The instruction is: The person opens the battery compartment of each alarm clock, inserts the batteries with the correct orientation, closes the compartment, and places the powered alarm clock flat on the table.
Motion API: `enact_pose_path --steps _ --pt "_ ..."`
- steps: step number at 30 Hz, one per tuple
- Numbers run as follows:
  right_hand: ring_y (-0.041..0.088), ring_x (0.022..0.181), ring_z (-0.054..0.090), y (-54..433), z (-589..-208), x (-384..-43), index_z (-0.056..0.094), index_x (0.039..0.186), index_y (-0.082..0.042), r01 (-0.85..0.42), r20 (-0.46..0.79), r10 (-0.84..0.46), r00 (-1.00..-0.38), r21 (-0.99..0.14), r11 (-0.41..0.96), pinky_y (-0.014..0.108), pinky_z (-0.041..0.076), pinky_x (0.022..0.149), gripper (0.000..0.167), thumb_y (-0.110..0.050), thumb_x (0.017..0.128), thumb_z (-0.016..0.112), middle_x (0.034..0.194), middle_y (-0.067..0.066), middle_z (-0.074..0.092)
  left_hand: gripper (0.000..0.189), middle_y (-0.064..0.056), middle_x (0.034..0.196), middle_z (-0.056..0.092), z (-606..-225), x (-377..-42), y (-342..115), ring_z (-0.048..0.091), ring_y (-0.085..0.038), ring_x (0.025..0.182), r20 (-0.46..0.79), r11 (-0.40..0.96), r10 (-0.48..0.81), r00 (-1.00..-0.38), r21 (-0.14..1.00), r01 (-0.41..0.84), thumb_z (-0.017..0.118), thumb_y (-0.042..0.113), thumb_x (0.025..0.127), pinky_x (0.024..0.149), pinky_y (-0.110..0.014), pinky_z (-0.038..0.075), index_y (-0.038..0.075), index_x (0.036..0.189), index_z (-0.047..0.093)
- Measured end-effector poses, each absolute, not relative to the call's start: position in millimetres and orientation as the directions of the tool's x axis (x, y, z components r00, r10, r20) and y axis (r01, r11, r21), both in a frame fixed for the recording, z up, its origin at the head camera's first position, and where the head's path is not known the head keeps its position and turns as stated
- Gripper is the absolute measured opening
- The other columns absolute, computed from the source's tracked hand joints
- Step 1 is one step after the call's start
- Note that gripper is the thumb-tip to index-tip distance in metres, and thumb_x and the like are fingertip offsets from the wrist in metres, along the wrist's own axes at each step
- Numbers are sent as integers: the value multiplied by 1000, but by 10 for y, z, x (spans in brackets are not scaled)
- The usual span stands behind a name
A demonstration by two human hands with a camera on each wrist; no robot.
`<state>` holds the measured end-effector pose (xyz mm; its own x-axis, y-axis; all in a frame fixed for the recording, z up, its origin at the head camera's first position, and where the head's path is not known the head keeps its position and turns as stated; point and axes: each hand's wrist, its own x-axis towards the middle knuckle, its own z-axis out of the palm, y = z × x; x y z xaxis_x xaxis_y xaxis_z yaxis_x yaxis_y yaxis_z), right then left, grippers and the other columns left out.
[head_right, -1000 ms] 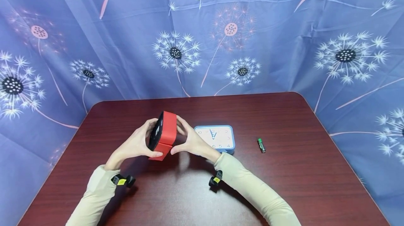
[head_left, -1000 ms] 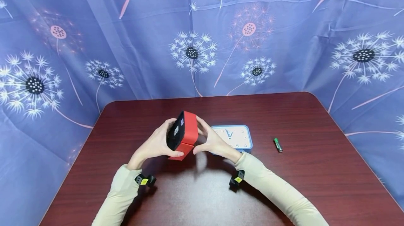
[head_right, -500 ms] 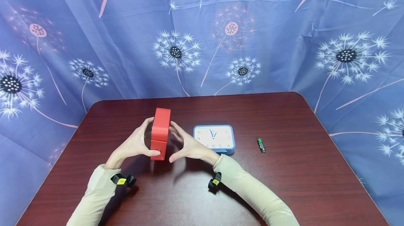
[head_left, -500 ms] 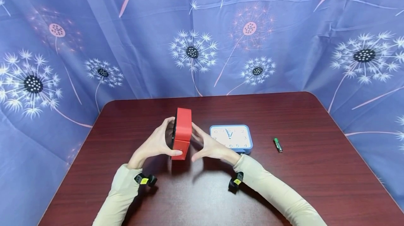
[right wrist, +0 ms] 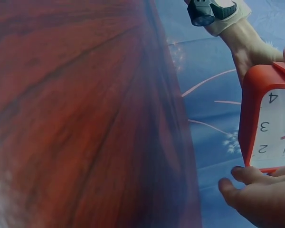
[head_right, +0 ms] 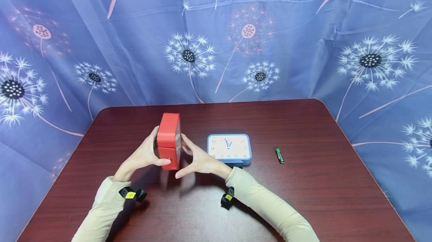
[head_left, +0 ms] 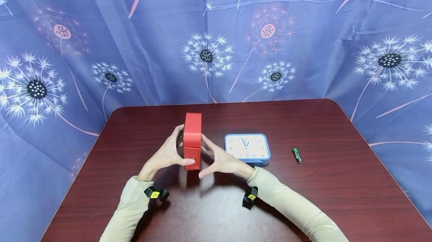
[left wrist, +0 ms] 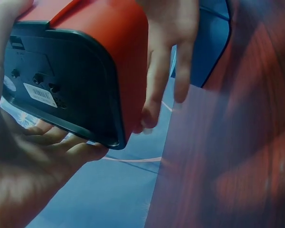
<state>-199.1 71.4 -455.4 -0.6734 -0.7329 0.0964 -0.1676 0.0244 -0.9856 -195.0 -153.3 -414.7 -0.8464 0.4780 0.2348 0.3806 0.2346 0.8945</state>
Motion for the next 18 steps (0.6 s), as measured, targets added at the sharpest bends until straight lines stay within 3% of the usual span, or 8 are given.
enact_pose_path --steps 4,10,18 --pt "29 145 29 693 -4552 -1975 6 157 -15 -160 93 -680 -727 -986 36 42 26 117 121 -16 68 88 159 11 25 99 -22 128 48 -4163 -1933 -1518 56 -7 111 238 189 469 -850 914 360 86 4 62 97 -20 47 -3 141 26" --pt "30 144 30 679 -4524 -1934 7 156 -7 -182 119 -658 -743 -983 28 41 29 116 120 -12 67 88 159 14 25 96 -23 121 53 -4184 -1918 -1532 61 -7 102 248 136 459 -853 930 343 87 11 64 88 -24 52 -2 139 27" --pt "23 141 39 628 -4489 -1891 12 155 -5 -208 119 -586 -801 -974 86 40 29 116 115 -5 67 87 156 12 33 99 -6 117 57 -4207 -1919 -1551 60 -6 102 261 65 464 -847 943 326 87 18 67 87 -25 52 -1 141 26"
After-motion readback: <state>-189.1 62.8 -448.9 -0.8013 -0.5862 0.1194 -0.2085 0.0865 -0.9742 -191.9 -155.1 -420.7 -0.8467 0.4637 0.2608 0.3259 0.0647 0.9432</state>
